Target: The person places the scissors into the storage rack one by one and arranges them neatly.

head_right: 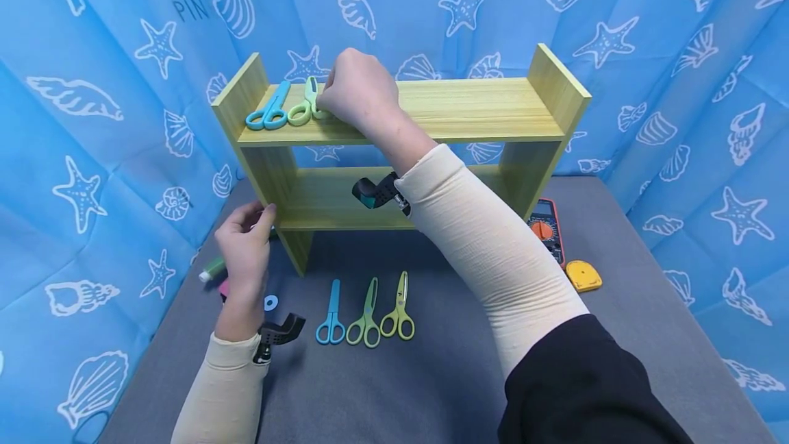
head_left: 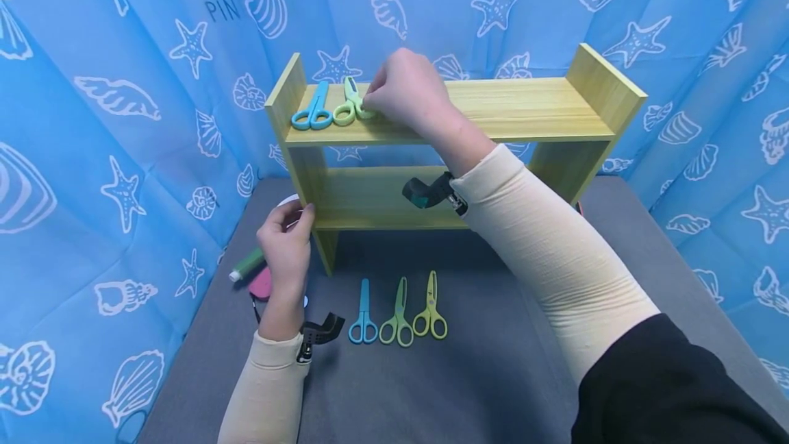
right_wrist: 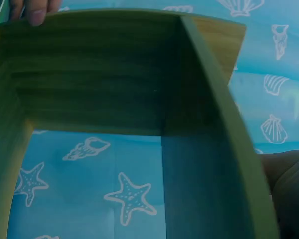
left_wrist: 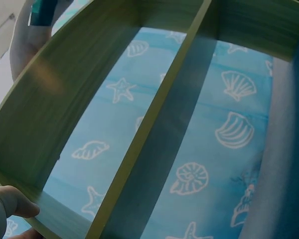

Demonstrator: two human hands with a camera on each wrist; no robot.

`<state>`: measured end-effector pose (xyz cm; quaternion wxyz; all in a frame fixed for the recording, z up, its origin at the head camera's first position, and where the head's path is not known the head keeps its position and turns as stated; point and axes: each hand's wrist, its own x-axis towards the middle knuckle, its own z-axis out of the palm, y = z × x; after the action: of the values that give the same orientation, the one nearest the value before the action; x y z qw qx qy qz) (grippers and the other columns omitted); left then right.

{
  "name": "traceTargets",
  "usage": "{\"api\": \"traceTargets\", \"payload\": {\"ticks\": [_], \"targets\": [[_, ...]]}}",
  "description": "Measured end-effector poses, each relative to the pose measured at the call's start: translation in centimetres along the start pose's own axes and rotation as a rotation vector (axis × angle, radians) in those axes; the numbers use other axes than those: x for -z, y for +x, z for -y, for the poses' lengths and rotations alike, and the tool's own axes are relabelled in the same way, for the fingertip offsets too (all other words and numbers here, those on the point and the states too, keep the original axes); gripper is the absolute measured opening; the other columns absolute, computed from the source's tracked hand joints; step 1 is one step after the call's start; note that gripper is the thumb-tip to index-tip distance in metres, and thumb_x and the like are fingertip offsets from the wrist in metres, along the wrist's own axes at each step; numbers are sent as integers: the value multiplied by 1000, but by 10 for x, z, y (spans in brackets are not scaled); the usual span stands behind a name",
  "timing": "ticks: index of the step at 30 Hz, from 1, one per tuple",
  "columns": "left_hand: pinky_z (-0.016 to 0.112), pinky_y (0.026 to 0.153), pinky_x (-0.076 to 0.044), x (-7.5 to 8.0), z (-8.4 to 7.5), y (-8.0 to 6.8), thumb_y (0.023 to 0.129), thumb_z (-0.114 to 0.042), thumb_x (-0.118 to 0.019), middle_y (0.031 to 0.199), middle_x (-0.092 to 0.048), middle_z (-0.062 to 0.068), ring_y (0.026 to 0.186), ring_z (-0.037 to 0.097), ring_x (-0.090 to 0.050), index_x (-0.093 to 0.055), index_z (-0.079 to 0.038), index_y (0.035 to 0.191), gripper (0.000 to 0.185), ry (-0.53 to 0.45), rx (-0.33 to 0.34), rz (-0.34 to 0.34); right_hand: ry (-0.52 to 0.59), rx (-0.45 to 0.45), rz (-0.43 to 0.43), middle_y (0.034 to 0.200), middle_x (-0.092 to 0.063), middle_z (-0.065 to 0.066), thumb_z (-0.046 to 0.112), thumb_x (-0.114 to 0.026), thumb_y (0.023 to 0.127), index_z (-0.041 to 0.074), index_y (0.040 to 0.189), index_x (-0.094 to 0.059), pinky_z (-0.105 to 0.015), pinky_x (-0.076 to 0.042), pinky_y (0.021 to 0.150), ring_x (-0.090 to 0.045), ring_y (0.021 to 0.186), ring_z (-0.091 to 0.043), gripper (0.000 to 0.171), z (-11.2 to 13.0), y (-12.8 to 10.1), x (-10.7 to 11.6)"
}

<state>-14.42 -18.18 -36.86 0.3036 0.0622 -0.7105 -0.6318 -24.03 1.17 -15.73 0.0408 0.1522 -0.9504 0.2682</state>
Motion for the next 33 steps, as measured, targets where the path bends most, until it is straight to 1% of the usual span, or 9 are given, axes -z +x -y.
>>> {"api": "traceTargets", "payload": {"ticks": [3, 6, 8, 10, 15, 21, 27, 31, 33], "targets": [[26, 87, -57, 0, 13, 4, 99, -18, -71, 111, -68, 11, 100, 20, -67, -72, -1, 119, 26, 2, 7, -1, 20, -11, 18, 87, -75, 3, 25, -68, 92, 17, 98, -83, -27, -47, 71, -62, 75, -15, 17, -2, -5, 1], [27, 88, -58, 1, 18, 5, 98, -24, -72, 110, -69, 8, 99, 19, -68, -74, -5, 118, 27, -2, -1, 0, 50, -11, 33, 107, -76, 3, 34, -68, 97, 18, 111, -80, -27, -51, 82, -65, 90, -14, 24, -2, -15, 8], [27, 87, -58, 1, 19, 5, 97, -28, -73, 109, -69, 7, 99, 19, -68, -75, -7, 117, 29, -8, -10, 1, 68, 10, 20, 117, -74, 4, 37, -66, 98, 19, 117, -78, -28, -51, 89, -65, 99, -11, 28, -4, -25, 15], [28, 87, -58, 1, 21, 5, 97, -30, -74, 109, -70, 6, 98, 19, -69, -75, -8, 116, 30, -15, -23, 4, 81, 50, -20, 118, -73, 5, 36, -65, 99, 19, 119, -77, -28, -50, 90, -62, 103, -9, 30, -6, -36, 23], [28, 85, -59, 2, 20, 5, 97, -32, -73, 109, -69, 7, 99, 21, -69, -75, -7, 115, 30, -28, -42, 10, 139, 130, -141, 108, -69, 4, 36, -64, 98, 17, 118, -78, -30, -47, 75, -59, 92, -12, 31, -17, -68, 35], [29, 86, -59, 2, 20, 5, 97, -34, -73, 111, -68, 7, 100, 21, -68, -75, -8, 116, 32, -26, -31, 17, 232, 154, -262, 100, -69, 0, 34, -69, 96, 15, 111, -79, -30, -44, 63, -58, 81, -18, 26, -34, -108, 38], [27, 87, -58, 1, 21, 5, 98, -31, -72, 111, -69, 7, 99, 19, -68, -75, -8, 117, 31, -10, -14, 4, 266, 204, -378, 101, -73, -1, 29, -74, 94, 12, 108, -80, -23, -46, 67, -60, 83, -14, 23, -55, -143, 34], [25, 85, -58, 0, 23, 6, 99, -24, -71, 111, -69, 10, 97, 20, -67, -75, -4, 117, 28, -5, -24, -10, 289, 198, -406, 100, -72, 0, 26, -75, 94, 10, 109, -80, -19, -49, 70, -60, 84, -13, 22, -69, -165, 28], [24, 83, -58, -1, 24, 7, 99, -21, -71, 111, -69, 10, 96, 21, -67, -74, -3, 118, 26, -9, -36, -11, 309, 193, -410, 97, -71, 1, 24, -76, 94, 11, 110, -79, -18, -50, 68, -60, 81, -13, 21, -77, -175, 23]]}}
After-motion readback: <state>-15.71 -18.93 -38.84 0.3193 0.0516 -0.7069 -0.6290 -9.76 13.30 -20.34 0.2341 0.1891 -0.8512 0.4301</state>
